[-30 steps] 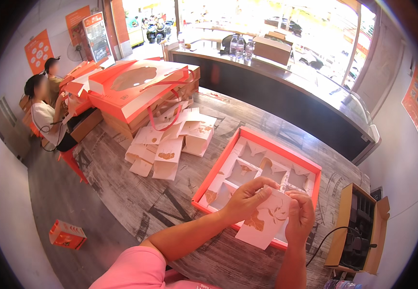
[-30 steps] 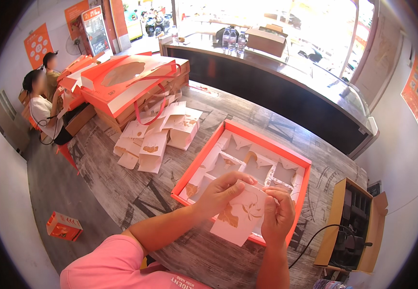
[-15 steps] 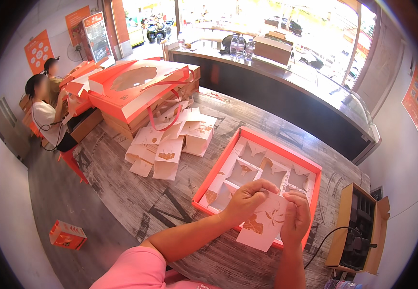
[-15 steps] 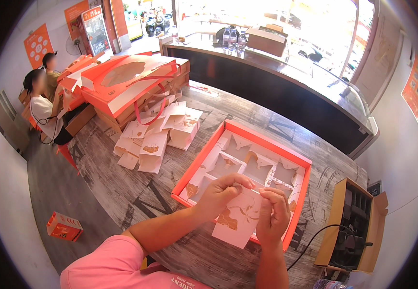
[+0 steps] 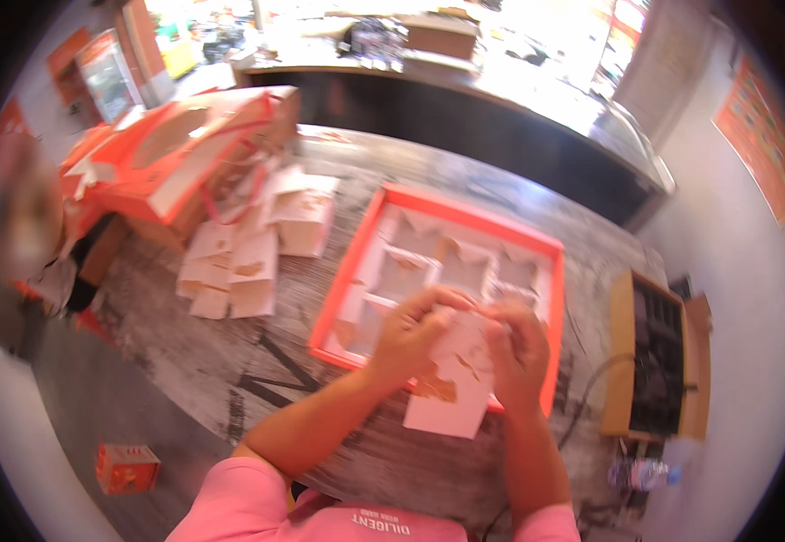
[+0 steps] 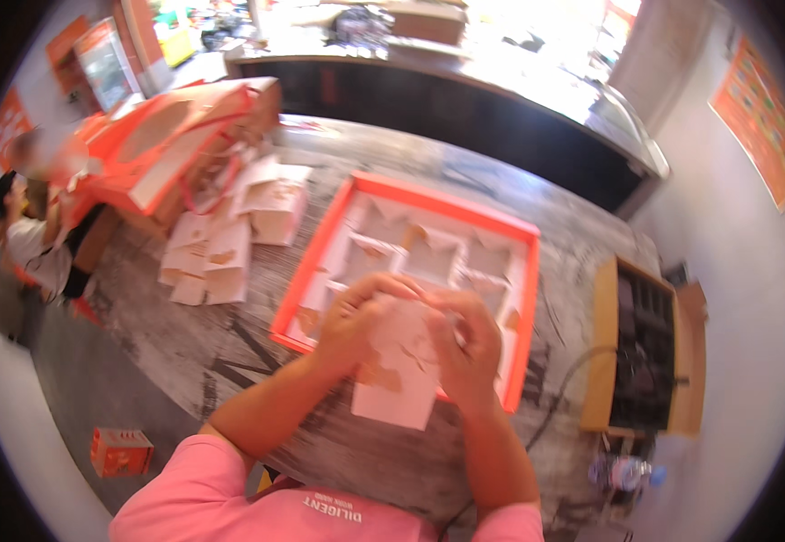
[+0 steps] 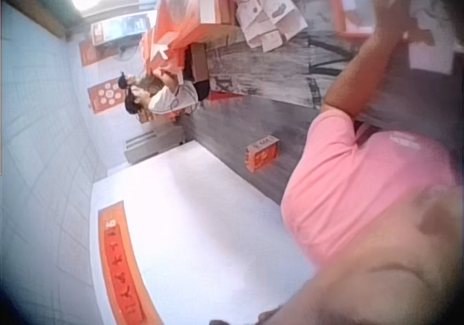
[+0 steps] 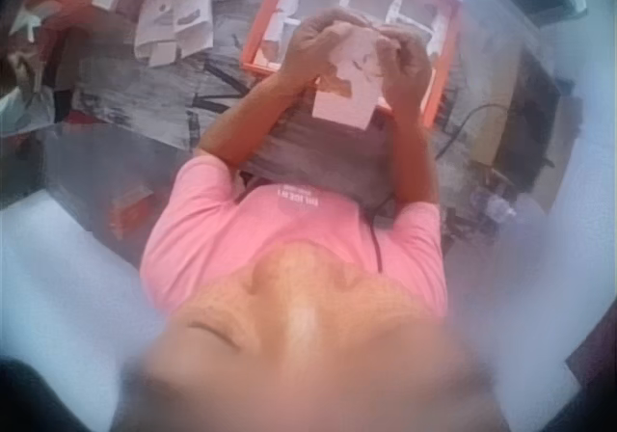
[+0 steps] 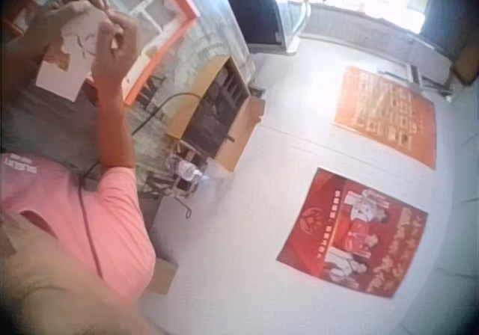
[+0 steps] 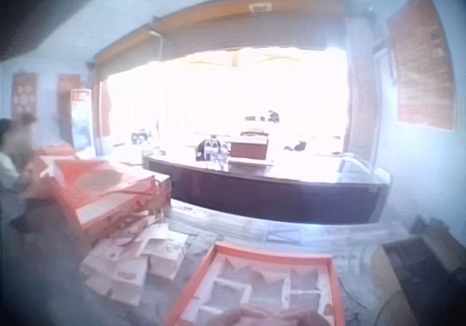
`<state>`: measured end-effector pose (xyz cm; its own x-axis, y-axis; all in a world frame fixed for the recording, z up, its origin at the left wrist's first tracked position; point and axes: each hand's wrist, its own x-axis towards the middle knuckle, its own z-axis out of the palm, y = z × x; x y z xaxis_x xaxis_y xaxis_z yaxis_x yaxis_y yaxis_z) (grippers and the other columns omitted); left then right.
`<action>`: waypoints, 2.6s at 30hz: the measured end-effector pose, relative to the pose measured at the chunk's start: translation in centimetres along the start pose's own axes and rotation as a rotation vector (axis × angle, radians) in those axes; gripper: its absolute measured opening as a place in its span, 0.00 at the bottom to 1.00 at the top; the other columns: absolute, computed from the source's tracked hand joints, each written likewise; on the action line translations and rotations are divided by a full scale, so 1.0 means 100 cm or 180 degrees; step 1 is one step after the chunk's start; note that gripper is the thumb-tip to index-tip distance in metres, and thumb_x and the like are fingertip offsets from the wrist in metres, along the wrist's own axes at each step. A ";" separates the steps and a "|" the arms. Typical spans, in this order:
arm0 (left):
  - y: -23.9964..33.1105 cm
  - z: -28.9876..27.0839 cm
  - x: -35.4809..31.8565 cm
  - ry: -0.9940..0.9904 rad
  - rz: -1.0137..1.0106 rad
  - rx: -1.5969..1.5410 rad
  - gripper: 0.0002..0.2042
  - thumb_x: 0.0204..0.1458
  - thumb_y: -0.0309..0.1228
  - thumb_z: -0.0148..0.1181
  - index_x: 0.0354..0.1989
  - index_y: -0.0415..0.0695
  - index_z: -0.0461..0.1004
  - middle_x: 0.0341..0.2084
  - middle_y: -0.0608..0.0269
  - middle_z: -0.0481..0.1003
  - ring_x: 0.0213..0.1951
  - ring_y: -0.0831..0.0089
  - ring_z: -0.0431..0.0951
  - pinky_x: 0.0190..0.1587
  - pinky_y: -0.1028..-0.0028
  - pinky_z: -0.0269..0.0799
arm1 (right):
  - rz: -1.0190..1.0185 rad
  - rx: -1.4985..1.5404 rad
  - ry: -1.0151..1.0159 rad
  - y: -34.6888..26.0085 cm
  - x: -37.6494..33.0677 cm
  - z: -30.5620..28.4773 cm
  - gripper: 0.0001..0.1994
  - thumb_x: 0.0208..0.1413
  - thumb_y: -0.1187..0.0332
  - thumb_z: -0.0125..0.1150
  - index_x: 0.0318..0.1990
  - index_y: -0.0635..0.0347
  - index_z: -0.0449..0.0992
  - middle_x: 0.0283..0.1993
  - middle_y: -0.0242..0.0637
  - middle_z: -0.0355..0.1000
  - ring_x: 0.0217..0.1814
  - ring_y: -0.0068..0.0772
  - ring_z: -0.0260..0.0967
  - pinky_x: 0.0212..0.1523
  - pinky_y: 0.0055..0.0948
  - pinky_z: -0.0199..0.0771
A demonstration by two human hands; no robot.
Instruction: The person assembles a large red-bordered cardboard box by folding up the flaps and then places a white six-compartment insert and several small white pre-folded boxes into it.
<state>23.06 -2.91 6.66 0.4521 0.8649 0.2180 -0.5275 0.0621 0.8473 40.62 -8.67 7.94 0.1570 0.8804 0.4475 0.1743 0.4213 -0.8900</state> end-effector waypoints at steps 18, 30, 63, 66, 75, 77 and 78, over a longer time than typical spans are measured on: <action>0.005 0.002 0.001 -0.0074 -0.0137 0.0111 0.07 0.69 0.23 0.51 0.47 0.38 0.76 0.51 0.58 0.78 0.51 0.76 0.78 0.56 0.72 0.77 | 0.0063 0.0210 0.0138 0.003 0.000 -0.002 0.04 0.66 0.75 0.67 0.46 0.61 0.82 0.48 0.34 0.82 0.48 0.24 0.77 0.42 0.24 0.75; 0.008 0.001 0.002 -0.0133 -0.0024 0.0229 0.09 0.68 0.20 0.48 0.46 0.40 0.77 0.49 0.61 0.80 0.50 0.78 0.77 0.54 0.75 0.75 | -0.0077 0.0204 0.0069 -0.001 0.002 -0.003 0.04 0.65 0.75 0.67 0.45 0.61 0.82 0.48 0.36 0.81 0.49 0.25 0.78 0.42 0.24 0.76; 0.008 -0.004 0.000 -0.0839 0.1292 0.0873 0.35 0.63 0.65 0.58 0.48 0.36 0.75 0.51 0.48 0.76 0.52 0.63 0.78 0.53 0.67 0.75 | 0.1715 0.2523 -0.0228 -0.024 0.001 -0.009 0.08 0.74 0.66 0.62 0.49 0.62 0.81 0.45 0.33 0.81 0.43 0.19 0.79 0.42 0.21 0.80; 0.005 -0.005 0.000 -0.0643 0.1241 0.0958 0.38 0.61 0.68 0.58 0.48 0.35 0.75 0.51 0.48 0.76 0.49 0.68 0.78 0.49 0.71 0.77 | 0.1753 0.2561 -0.0136 -0.024 0.001 -0.005 0.08 0.74 0.66 0.62 0.48 0.62 0.81 0.45 0.33 0.81 0.43 0.19 0.78 0.42 0.21 0.80; 0.015 0.000 0.001 -0.0730 0.1354 0.1431 0.25 0.73 0.47 0.52 0.55 0.33 0.79 0.51 0.46 0.81 0.53 0.61 0.82 0.56 0.66 0.76 | 0.1304 0.2344 -0.0018 -0.012 0.001 -0.007 0.09 0.74 0.65 0.61 0.47 0.61 0.80 0.47 0.31 0.80 0.44 0.18 0.76 0.45 0.21 0.78; 0.014 0.002 0.000 -0.0688 0.1321 0.1396 0.23 0.75 0.43 0.48 0.56 0.33 0.79 0.51 0.46 0.82 0.52 0.61 0.83 0.55 0.66 0.77 | 0.1261 0.2296 0.0017 -0.010 0.001 -0.007 0.09 0.75 0.65 0.61 0.47 0.60 0.80 0.46 0.30 0.79 0.43 0.17 0.76 0.45 0.21 0.78; 0.014 0.005 -0.003 -0.0578 0.1191 0.1331 0.22 0.75 0.42 0.48 0.57 0.33 0.79 0.51 0.46 0.82 0.53 0.61 0.83 0.55 0.66 0.77 | 0.1259 0.2245 0.0044 -0.011 0.001 -0.008 0.08 0.75 0.65 0.61 0.47 0.60 0.80 0.45 0.29 0.79 0.43 0.17 0.75 0.44 0.20 0.78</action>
<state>22.57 -3.29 8.03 0.4252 0.6887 0.5872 -0.3630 -0.4645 0.8077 41.22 -9.21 9.01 0.0914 0.9922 0.0847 -0.5502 0.1212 -0.8262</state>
